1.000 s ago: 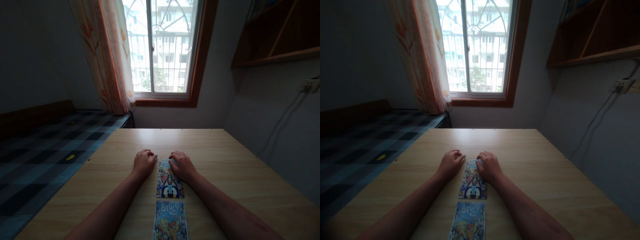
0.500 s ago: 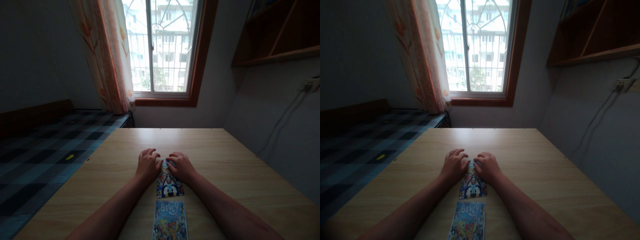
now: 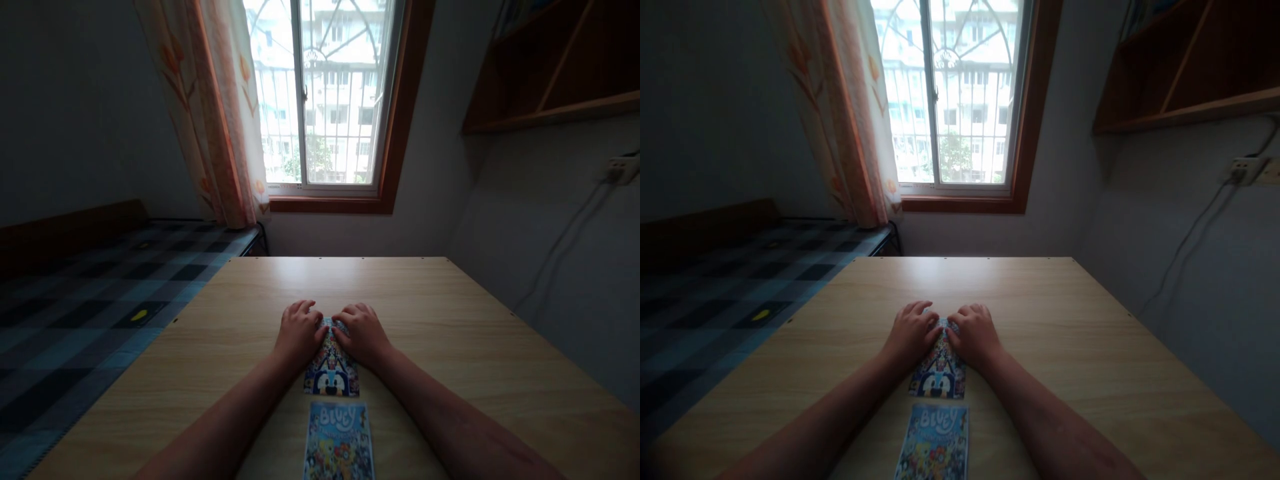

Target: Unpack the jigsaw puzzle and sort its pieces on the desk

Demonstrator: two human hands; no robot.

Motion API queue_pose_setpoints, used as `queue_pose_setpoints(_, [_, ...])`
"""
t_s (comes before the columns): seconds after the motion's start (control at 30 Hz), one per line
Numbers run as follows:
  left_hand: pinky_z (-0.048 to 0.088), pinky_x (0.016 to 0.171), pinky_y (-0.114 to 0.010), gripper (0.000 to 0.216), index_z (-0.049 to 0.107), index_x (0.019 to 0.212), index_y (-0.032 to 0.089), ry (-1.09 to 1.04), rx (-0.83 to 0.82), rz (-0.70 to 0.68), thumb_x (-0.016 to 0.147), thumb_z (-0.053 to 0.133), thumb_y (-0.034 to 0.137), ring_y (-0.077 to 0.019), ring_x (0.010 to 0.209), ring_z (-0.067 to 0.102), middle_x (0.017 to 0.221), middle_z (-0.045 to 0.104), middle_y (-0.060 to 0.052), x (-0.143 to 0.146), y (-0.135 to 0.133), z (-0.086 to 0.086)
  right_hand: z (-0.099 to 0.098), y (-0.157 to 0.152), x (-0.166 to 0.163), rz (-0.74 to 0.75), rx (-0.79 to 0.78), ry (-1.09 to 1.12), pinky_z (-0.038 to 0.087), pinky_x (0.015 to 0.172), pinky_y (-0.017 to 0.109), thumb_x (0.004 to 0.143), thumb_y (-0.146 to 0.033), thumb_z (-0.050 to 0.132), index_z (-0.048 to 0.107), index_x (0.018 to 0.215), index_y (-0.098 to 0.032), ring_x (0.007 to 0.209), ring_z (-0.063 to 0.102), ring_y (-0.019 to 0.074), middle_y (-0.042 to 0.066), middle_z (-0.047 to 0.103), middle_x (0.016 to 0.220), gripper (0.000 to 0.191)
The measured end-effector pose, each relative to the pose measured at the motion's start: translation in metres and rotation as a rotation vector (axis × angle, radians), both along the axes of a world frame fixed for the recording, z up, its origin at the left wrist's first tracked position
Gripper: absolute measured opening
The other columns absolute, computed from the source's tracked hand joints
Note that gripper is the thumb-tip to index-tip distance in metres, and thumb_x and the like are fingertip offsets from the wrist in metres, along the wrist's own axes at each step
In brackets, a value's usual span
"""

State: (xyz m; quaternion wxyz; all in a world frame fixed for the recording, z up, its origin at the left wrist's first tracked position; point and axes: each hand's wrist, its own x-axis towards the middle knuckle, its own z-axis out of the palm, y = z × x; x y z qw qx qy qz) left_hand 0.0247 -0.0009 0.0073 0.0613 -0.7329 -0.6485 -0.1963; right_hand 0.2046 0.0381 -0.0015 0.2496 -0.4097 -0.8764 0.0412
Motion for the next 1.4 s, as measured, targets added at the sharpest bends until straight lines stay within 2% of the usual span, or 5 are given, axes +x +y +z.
queue_pose_setpoints(0.5, [0.033, 0.112, -0.051, 0.019, 0.07, 0.098, 0.019, -0.048, -0.1, -0.011, 0.082, 0.063, 0.029, -0.0319, 0.132, 0.045, 0.135, 0.059, -0.014, -0.001, 0.006, 0.001, 0.004, -0.002, -0.002, -0.002, -0.03, -0.043, 0.033, 0.099, 0.037, 0.091, -0.036, 0.06, 0.074, 0.106, -0.027, 0.105, 0.054, 0.0228, 0.005, 0.07, 0.102, 0.022])
queue_pose_setpoints(0.73, [0.027, 0.115, -0.056, 0.02, 0.07, 0.098, 0.018, 0.007, -0.058, 0.019, 0.084, 0.061, 0.028, -0.0339, 0.137, 0.041, 0.14, 0.055, -0.015, 0.003, 0.002, 0.001, 0.001, -0.001, -0.003, -0.046, 0.004, -0.057, 0.034, 0.095, 0.037, 0.091, -0.036, 0.059, 0.072, 0.109, -0.024, 0.102, 0.054, 0.0234, 0.006, 0.068, 0.102, 0.025])
queue_pose_setpoints(1.13, [0.031, 0.113, -0.055, 0.021, 0.071, 0.1, 0.017, 0.041, -0.03, -0.045, 0.086, 0.057, 0.026, -0.0336, 0.132, 0.046, 0.135, 0.06, -0.015, 0.005, 0.001, -0.001, 0.001, -0.002, -0.006, -0.117, -0.004, -0.09, 0.035, 0.093, 0.037, 0.092, -0.036, 0.056, 0.071, 0.107, -0.024, 0.103, 0.053, 0.0254, 0.009, 0.066, 0.103, 0.024])
queue_pose_setpoints(1.3, [0.031, 0.113, -0.054, 0.019, 0.071, 0.097, 0.017, 0.019, -0.006, -0.058, 0.085, 0.058, 0.025, -0.0336, 0.131, 0.047, 0.133, 0.061, -0.015, 0.004, -0.001, 0.0, -0.003, 0.004, -0.002, -0.209, -0.01, -0.041, 0.032, 0.097, 0.039, 0.088, -0.021, 0.053, 0.067, 0.115, -0.022, 0.106, 0.053, 0.0259, 0.01, 0.069, 0.11, 0.031])
queue_pose_setpoints(1.4, [0.03, 0.113, -0.055, 0.019, 0.071, 0.097, 0.018, -0.006, -0.005, -0.058, 0.085, 0.058, 0.025, -0.0335, 0.131, 0.047, 0.132, 0.062, -0.015, 0.004, -0.001, -0.001, -0.003, 0.009, 0.005, -0.246, -0.031, -0.002, 0.032, 0.097, 0.038, 0.082, -0.013, 0.052, 0.068, 0.113, -0.021, 0.107, 0.054, 0.0252, 0.009, 0.069, 0.112, 0.036])
